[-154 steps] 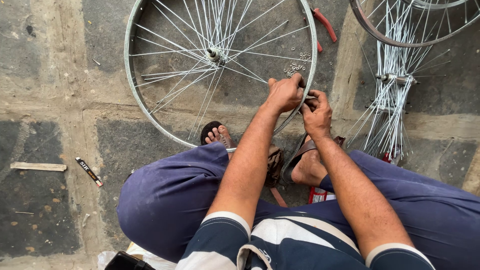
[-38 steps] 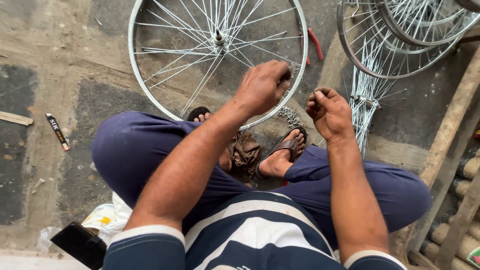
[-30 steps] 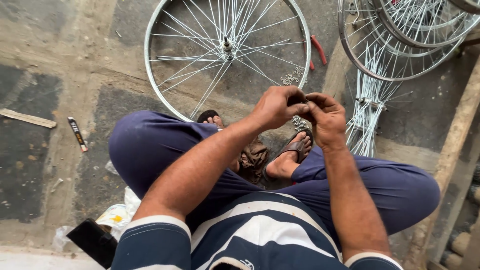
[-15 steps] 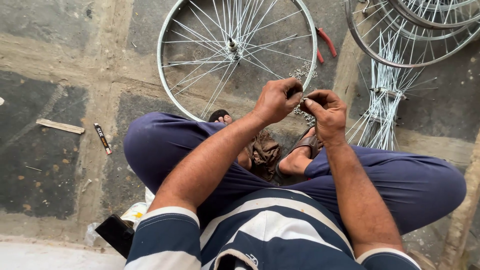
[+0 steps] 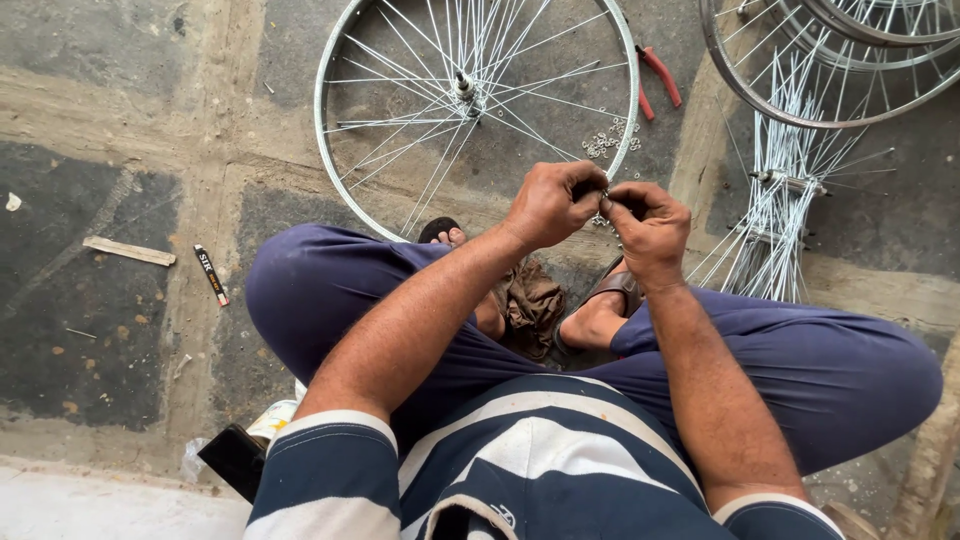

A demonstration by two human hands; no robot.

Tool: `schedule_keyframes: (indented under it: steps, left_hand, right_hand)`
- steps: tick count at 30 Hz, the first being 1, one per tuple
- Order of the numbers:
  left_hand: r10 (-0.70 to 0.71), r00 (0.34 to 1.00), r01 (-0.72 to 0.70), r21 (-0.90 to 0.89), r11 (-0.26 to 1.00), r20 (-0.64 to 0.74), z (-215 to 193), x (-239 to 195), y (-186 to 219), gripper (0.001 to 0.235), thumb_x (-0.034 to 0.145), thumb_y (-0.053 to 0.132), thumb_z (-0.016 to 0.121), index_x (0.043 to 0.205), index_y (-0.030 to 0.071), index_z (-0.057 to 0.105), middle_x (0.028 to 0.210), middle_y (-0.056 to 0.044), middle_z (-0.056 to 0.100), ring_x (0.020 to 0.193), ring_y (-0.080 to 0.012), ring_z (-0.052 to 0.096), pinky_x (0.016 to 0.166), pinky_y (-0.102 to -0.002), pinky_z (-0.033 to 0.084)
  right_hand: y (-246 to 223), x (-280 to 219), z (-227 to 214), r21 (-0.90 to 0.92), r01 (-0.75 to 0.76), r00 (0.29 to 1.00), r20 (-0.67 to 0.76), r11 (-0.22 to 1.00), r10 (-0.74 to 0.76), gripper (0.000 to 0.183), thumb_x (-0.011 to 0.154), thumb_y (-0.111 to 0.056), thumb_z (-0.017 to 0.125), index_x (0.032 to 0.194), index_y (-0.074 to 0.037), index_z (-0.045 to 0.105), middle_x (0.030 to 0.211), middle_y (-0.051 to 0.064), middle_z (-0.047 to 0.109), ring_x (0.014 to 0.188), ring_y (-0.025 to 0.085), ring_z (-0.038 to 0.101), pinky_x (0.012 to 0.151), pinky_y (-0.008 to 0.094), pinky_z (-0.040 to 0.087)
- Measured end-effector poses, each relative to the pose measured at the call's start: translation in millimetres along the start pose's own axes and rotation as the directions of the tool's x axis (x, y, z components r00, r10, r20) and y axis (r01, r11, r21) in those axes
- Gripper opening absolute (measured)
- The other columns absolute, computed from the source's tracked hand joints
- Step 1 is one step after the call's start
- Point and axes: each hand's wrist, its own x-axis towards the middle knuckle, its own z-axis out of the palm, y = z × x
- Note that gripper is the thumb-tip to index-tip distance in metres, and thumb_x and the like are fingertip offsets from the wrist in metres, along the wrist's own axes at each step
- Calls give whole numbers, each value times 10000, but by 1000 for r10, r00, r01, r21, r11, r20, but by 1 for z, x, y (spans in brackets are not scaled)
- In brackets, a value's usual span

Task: The person sits on the floor and laces a bicycle wheel by inserting spokes into the rim and hub, then securing them with nipples. The person handles the wheel, spokes, and nipples by hand, occasionally rotating the wheel to access different sections.

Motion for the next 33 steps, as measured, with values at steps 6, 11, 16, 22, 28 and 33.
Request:
schedule_keyframes:
  steps: [6, 11, 16, 22, 28, 33]
  left_hand:
    - [56, 998, -55, 18, 998, -20, 1, 2, -5, 136, 872, 117, 694, 991, 67, 735, 883, -111, 769, 781, -235, 776, 703, -346, 612]
    - [111, 994, -110, 122, 986, 1, 11, 0, -17, 168, 831, 99, 680, 997, 81, 704, 911, -127, 743, 837, -320, 739, 726, -398, 584]
    - [124, 988, -152, 435, 888, 92, 25, 5, -28, 183, 899, 64, 627, 1076, 90, 665, 997, -116, 737, 969, -345, 712, 786, -462, 549]
    - [-332, 855, 35, 595, 803, 398, 25, 15, -32, 213, 834, 145, 691, 1047, 127, 690, 985, -114, 711, 972, -347, 697, 771, -467, 549]
    - [-34, 919, -139, 402, 905, 394, 78, 2, 16, 298, 817, 245, 754, 1065, 89, 699, 980, -133, 710, 994, -366, 696, 822, -481, 544]
    - [216, 846, -410, 335, 848, 487, 100, -11, 46, 328, 824, 315, 726, 1063, 95, 675, 1047, -115, 682, 1031, -338, 671, 862, -458, 534]
  right_hand:
    - [13, 1, -3, -282, 80, 996, -12, 956, -87, 119, 952, 98, 742, 1049, 32, 721, 1005, 68, 709, 889, 115, 677, 768, 234, 562]
    - [42, 11, -15, -50, -18, 1000, -4, 999, 18, 164, 962, 103, 753, 1089, 20, 689, 1037, 66, 721, 943, 116, 697, 861, 244, 600]
    - [53, 28, -24, 29, -158, 984, -73, 987, 160, 205, 949, 90, 720, 1134, 1, 717, 1037, 75, 726, 905, 126, 709, 831, 246, 613]
    - [-5, 32, -5, 271, -60, 982, -159, 961, 106, 132, 1019, 89, 666, 1109, -7, 667, 1004, 77, 704, 872, 152, 713, 815, 284, 630]
    - [-105, 0, 64, 333, -9, 997, 72, 943, -16, 164, 1036, 79, 637, 1145, -42, 644, 1083, 68, 687, 933, 186, 734, 851, 317, 628]
    - [-123, 6, 111, -374, 591, 773, 516, 715, -369, 119, 952, -77, 717, 1066, -42, 709, 1096, 114, 682, 930, 270, 703, 752, 375, 578]
